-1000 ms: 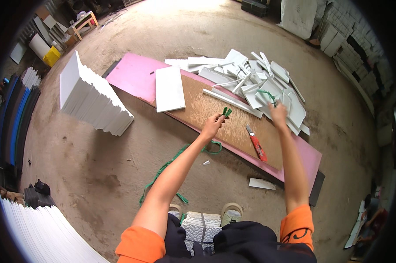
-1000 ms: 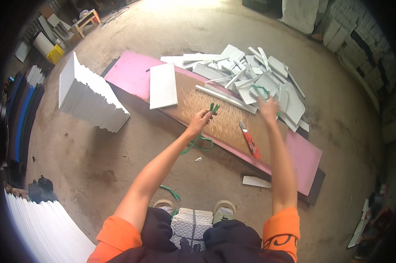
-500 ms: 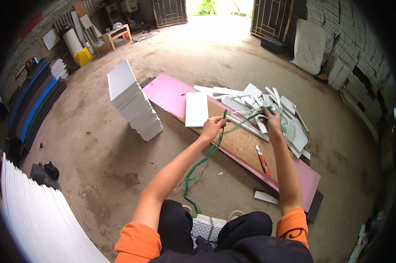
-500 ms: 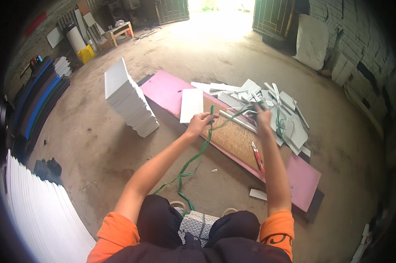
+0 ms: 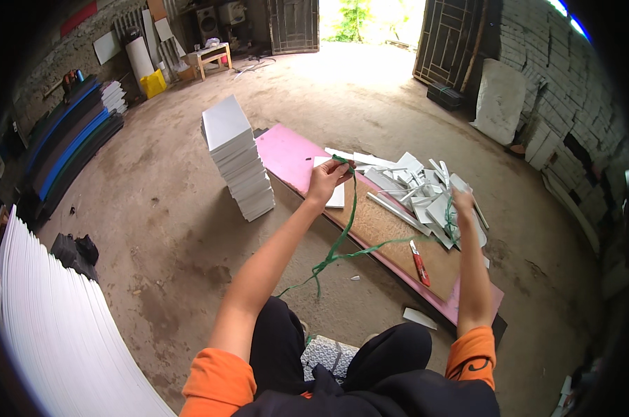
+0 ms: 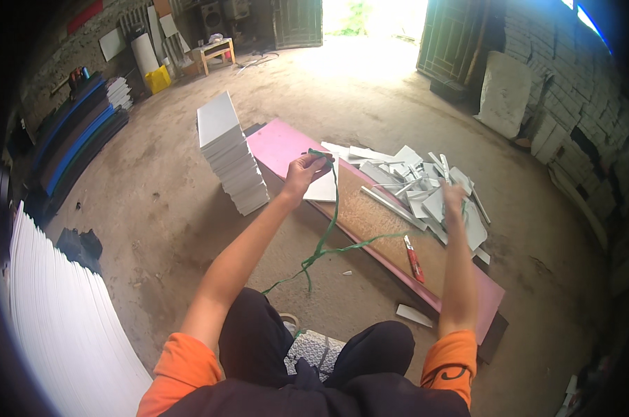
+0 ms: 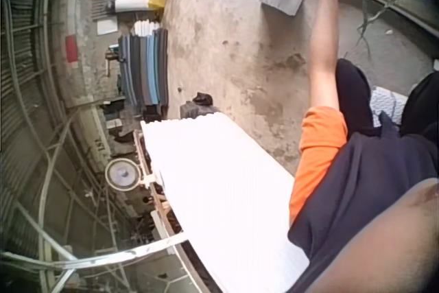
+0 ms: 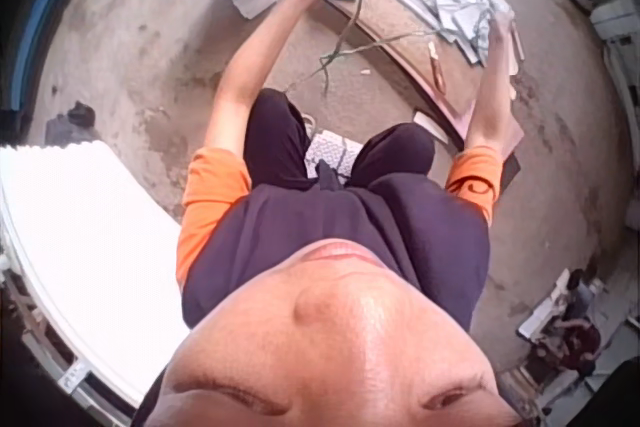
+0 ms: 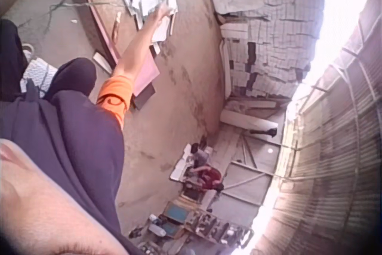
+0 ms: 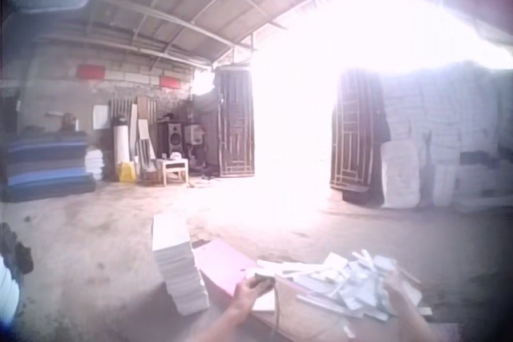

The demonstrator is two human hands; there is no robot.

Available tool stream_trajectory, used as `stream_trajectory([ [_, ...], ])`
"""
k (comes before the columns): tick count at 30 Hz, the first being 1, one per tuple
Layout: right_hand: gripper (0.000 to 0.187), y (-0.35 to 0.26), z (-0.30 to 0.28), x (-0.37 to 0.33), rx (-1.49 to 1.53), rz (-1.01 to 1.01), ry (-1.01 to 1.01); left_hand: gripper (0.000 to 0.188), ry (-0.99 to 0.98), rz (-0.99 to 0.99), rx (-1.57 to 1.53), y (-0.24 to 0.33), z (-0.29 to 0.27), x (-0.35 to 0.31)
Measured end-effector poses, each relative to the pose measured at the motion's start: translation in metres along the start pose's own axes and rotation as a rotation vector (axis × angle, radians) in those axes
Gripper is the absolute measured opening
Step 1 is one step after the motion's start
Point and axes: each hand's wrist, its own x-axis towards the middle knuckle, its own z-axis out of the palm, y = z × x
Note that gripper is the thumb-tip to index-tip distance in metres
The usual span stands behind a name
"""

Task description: The person cuts white foam boards into smaller rectangles using a utility knife on a pink cutting mat, then stacks the cut pieces. The person also retrieves a green strap and handles it while seated on the floor.

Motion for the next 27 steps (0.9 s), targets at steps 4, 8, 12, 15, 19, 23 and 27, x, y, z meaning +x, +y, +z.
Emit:
stream_trajectory([
  [4,0.037,-0.111,0.081,-0.114,0.091,-0.516,-0.372,0.026,-0.003,0.025,0.375,0.016,0.009,-0.011],
  [8,0.055,-0.19,0.086,-0.196,-0.281,-1.078,-0.288,0.027,-0.075,-0.003,0.506,0.028,0.022,-0.025],
  [12,0.045,-0.185,0.082,-0.193,-0.594,-1.196,-0.244,0.03,-0.082,0.226,0.669,0.022,0.026,-0.031],
  [15,0.016,-0.183,0.078,-0.198,-0.656,-1.207,-0.156,0.032,-0.036,0.33,0.702,0.009,0.021,-0.037],
  [19,0.009,-0.167,0.077,-0.2,-0.674,-0.985,-0.002,0.032,0.041,0.243,0.662,0.005,0.031,-0.046],
  [23,0.018,-0.156,0.085,-0.219,-0.596,-0.749,0.056,0.025,0.046,0.169,0.471,0.004,0.043,-0.051],
  [27,0.02,-0.144,0.099,-0.237,-0.582,-0.726,-0.035,0.02,0.013,0.205,0.259,-0.002,0.047,-0.049],
])
